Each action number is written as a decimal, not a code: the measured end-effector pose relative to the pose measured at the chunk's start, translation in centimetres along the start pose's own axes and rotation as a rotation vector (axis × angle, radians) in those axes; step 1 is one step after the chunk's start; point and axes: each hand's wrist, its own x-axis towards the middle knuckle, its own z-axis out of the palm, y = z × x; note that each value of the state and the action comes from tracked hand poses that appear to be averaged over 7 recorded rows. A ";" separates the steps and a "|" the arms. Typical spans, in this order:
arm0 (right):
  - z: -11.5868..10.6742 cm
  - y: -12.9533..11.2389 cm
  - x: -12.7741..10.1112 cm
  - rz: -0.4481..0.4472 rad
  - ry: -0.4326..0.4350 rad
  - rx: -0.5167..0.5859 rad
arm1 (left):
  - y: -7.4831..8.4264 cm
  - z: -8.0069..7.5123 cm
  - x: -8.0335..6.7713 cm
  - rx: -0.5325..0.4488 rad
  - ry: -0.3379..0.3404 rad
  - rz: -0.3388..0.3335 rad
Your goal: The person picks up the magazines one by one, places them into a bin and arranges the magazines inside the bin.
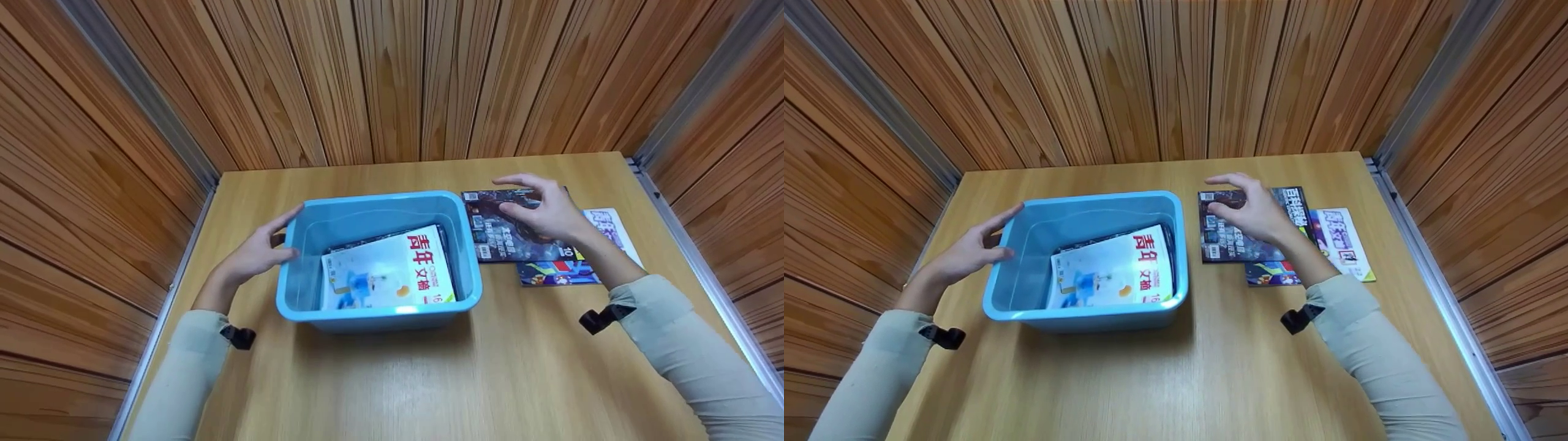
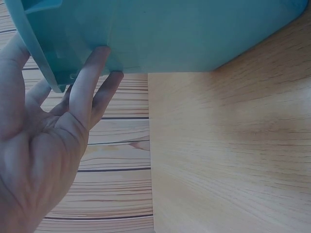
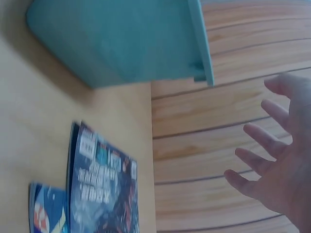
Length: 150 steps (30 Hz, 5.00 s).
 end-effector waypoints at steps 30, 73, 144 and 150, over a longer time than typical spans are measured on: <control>-5.2 9.5 -2.3 0.239 0.053 -0.338 | -0.3 0.1 0.1 0.014 0.004 0.042; -0.2 16.9 -2.6 0.711 0.060 -0.409 | -0.4 -0.1 0.1 -0.016 -0.004 0.013; -5.0 16.0 -2.9 0.609 -0.041 0.121 | -0.5 0.1 0.0 -0.045 -0.009 0.001; -5.1 15.6 -2.7 0.575 0.018 0.198 | -0.3 0.0 0.0 -0.037 -0.008 0.005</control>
